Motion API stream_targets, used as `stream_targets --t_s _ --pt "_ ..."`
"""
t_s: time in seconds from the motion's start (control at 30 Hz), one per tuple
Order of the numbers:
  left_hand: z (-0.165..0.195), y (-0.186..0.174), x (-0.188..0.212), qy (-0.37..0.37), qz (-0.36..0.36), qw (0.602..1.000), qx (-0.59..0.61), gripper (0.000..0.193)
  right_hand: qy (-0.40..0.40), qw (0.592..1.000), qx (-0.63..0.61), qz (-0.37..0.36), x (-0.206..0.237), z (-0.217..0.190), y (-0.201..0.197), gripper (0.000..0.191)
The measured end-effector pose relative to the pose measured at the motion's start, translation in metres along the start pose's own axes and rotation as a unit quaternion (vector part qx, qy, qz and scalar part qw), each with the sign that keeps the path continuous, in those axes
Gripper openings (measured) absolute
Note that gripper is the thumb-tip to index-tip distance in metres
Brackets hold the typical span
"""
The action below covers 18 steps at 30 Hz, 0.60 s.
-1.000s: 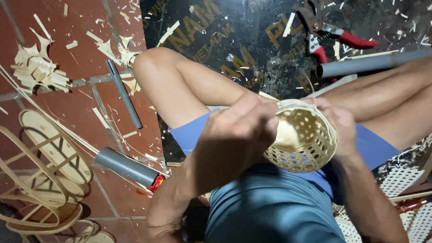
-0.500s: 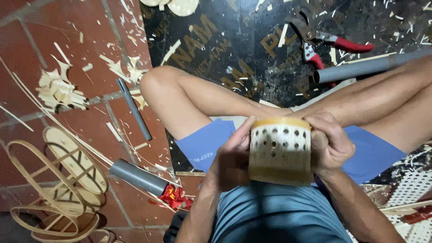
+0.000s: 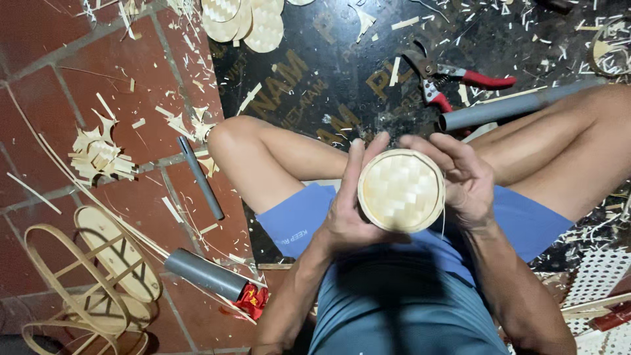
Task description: The person sits on the workshop floor assembling a small woven bamboo basket. They press and fit the woven body over a gray plastic pipe form, wrap thin bamboo strips around the form, press the rim, apply tape around the basket edge, and thread a long thin bamboo strip through the assembly.
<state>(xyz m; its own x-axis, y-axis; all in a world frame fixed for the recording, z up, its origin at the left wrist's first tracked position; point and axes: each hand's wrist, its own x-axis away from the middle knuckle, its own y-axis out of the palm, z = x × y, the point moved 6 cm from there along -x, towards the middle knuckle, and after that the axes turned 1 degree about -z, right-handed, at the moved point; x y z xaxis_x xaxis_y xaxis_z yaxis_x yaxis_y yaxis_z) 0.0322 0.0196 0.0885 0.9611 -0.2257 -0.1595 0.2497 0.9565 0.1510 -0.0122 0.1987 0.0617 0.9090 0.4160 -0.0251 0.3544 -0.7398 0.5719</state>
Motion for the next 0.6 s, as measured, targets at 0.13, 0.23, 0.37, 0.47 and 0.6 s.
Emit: stream_targets --t_s 0.13,0.23,0.37,0.47,0.6 --pt "0.005 -0.001 -0.008 0.02 0.001 0.999 -0.028 0.144 0.008 1.0 0.018 -0.02 -0.003 0.0 -0.006 0.056" --pt "0.011 -0.004 -0.01 0.05 0.004 0.994 -0.1 0.143 0.032 0.999 0.031 -0.014 -0.006 0.0 -0.005 0.053" --pt "0.014 -0.006 -0.012 0.059 0.012 0.991 -0.117 0.14 0.03 0.999 0.027 -0.019 -0.01 -0.003 0.005 0.052" --pt "0.016 -0.009 -0.013 0.071 0.011 0.989 -0.132 0.137 0.031 0.999 -0.004 -0.029 -0.013 -0.009 0.012 0.065" --pt "0.028 -0.016 -0.014 0.093 -0.007 0.976 -0.199 0.127 -0.035 0.981 0.131 -0.136 -0.017 -0.035 0.028 0.105"
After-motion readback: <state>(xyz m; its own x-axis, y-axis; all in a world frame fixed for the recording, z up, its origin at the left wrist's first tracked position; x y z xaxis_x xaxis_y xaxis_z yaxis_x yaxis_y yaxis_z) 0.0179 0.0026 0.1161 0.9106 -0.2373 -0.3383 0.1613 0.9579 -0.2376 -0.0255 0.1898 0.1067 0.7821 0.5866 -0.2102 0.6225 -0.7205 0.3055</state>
